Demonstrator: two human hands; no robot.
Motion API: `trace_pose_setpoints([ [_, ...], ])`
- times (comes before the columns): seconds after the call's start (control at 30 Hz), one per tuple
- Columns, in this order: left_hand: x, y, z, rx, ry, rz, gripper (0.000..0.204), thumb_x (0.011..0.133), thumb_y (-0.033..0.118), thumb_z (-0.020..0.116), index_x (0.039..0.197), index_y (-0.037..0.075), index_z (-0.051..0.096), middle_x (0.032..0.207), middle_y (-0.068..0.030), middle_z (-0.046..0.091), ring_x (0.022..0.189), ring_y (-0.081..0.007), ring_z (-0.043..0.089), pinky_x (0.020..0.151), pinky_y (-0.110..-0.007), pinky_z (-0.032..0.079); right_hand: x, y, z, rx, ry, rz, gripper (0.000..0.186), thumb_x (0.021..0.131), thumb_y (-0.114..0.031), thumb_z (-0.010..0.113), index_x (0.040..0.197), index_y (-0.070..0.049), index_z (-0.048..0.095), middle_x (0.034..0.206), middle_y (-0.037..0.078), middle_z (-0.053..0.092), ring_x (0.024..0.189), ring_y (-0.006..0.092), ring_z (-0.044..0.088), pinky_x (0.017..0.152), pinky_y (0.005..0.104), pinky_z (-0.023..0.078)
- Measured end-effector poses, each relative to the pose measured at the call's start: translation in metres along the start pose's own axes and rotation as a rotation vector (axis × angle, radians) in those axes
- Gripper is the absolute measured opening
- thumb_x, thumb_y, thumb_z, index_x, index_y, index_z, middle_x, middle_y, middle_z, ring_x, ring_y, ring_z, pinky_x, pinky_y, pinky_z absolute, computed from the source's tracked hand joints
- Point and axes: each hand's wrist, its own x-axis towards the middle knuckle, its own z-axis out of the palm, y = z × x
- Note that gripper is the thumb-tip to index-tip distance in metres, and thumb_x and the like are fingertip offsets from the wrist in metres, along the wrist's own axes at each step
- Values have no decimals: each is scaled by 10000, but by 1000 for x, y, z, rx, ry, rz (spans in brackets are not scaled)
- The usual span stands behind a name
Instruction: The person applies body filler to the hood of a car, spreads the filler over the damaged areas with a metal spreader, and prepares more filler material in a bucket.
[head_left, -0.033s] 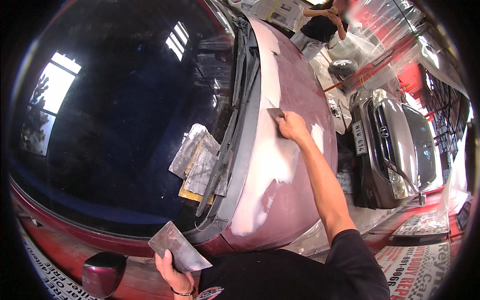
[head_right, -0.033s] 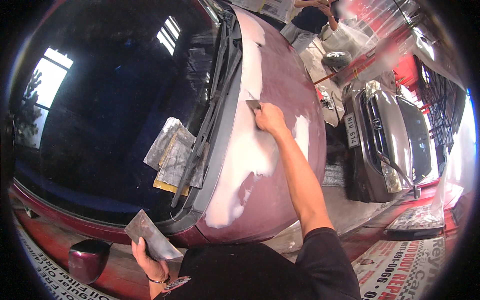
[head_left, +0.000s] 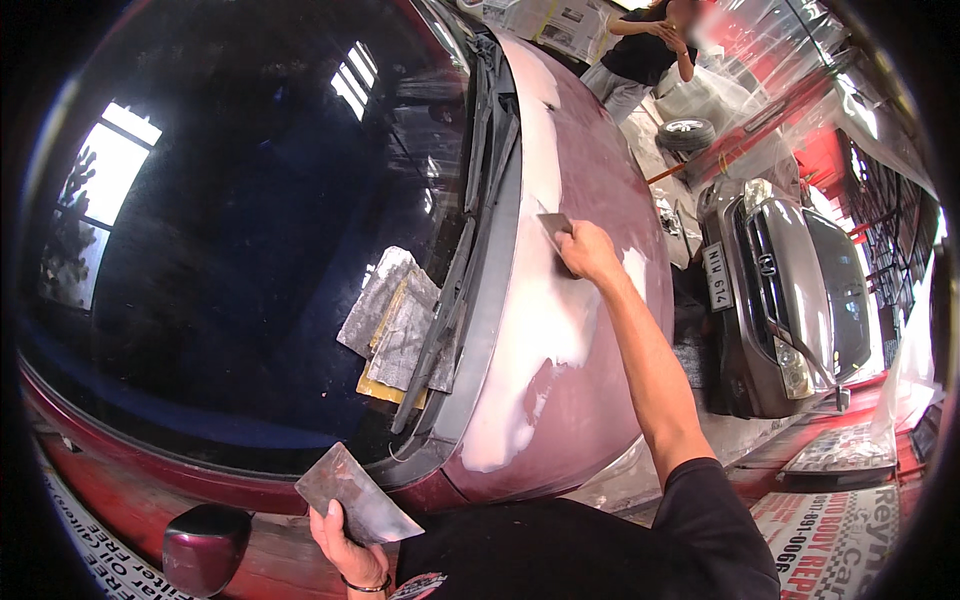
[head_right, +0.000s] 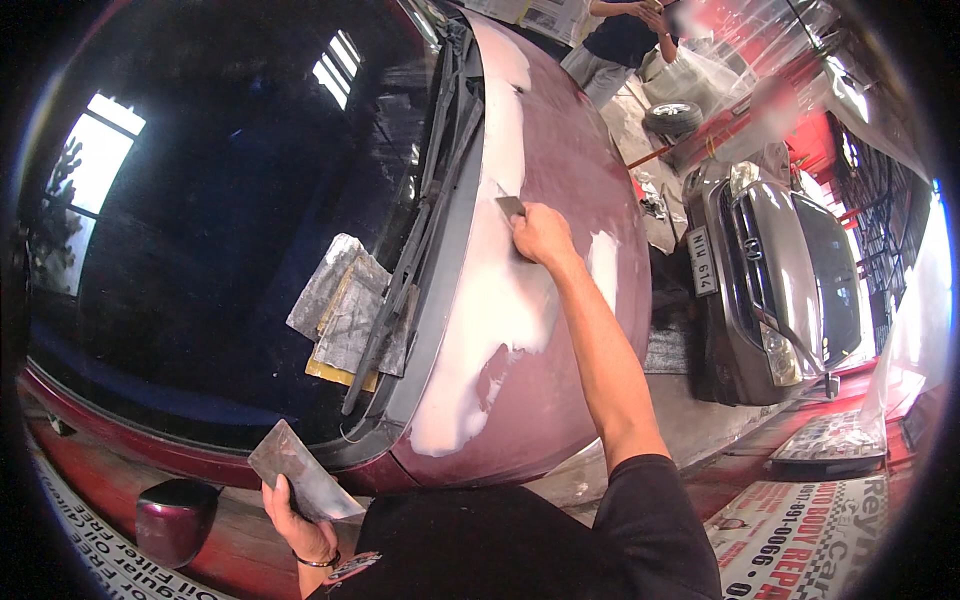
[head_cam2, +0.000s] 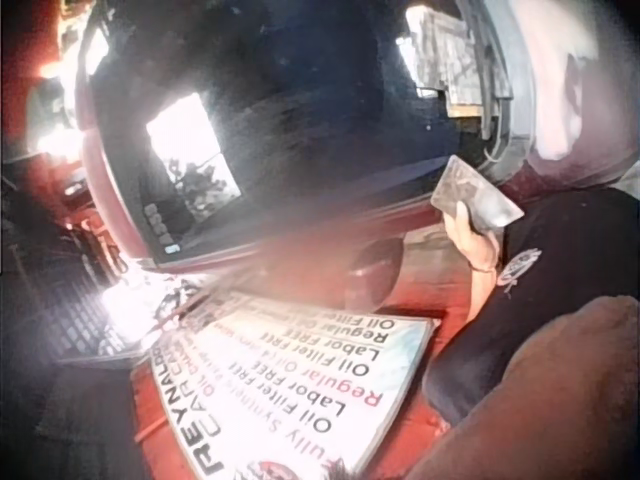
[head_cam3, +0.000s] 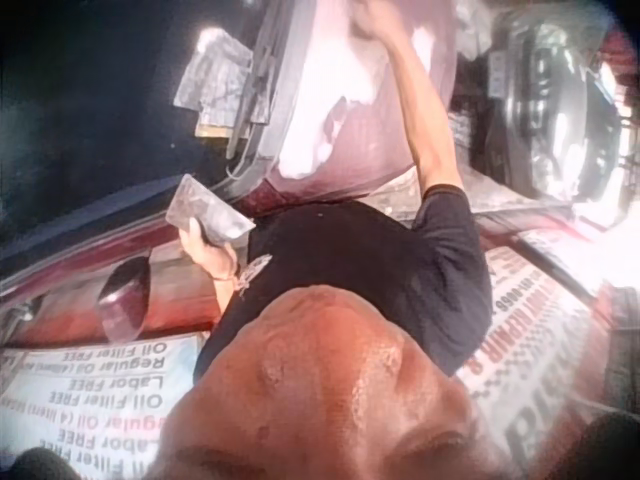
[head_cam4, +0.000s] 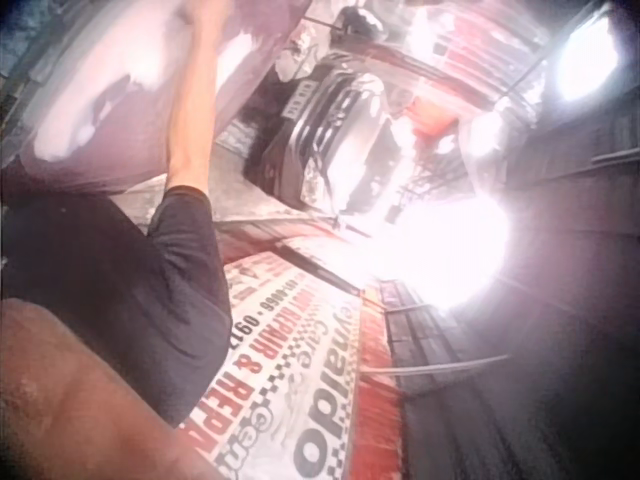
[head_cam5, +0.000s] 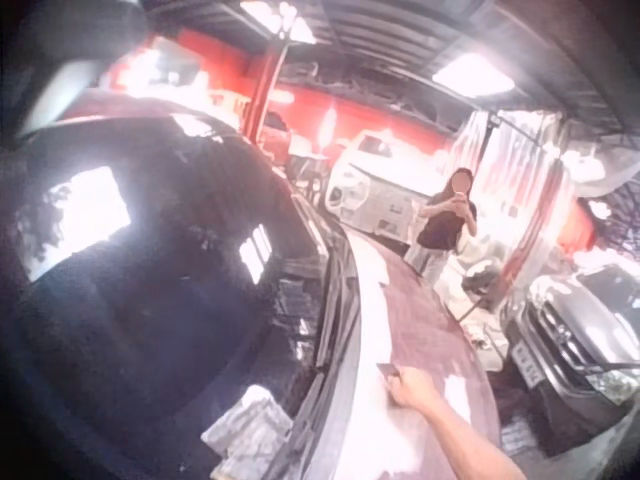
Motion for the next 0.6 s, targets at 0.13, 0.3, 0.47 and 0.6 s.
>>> trace_pose_setpoints([
  [0.13,-1,-4,2,-52,48,-10,477,1038,288,573,1430,19,532,1209,-139,657,953,-281,722,738,-448,656,15,-11,-4,-27,101,39,331,982,-270,591,1195,-86,766,1087,237,767,1089,435,718,951,555,535],
  [0.3,-2,-1,9,-55,86,-23,486,1022,301,579,1418,22,535,1177,-140,662,894,-277,730,725,-436,655,-23,-50,38,-118,232,-96,354,908,-168,631,1234,-103,753,1080,195,765,1070,406,720,925,574,524],
  [0.47,-5,6,15,15,59,-51,493,1019,310,578,1421,27,531,1160,-133,663,865,-270,731,720,-428,657,-58,-23,23,-42,179,-285,351,892,-150,624,1213,-124,766,1096,180,754,1062,403,717,902,556,538],
  [0.6,-6,8,19,-27,95,-77,496,1017,318,581,1420,34,529,1154,-130,662,859,-263,729,704,-412,655,-4,-10,-2,-86,175,-130,341,926,-188,604,1222,-113,756,1069,204,765,1038,414,727,910,575,537],
])
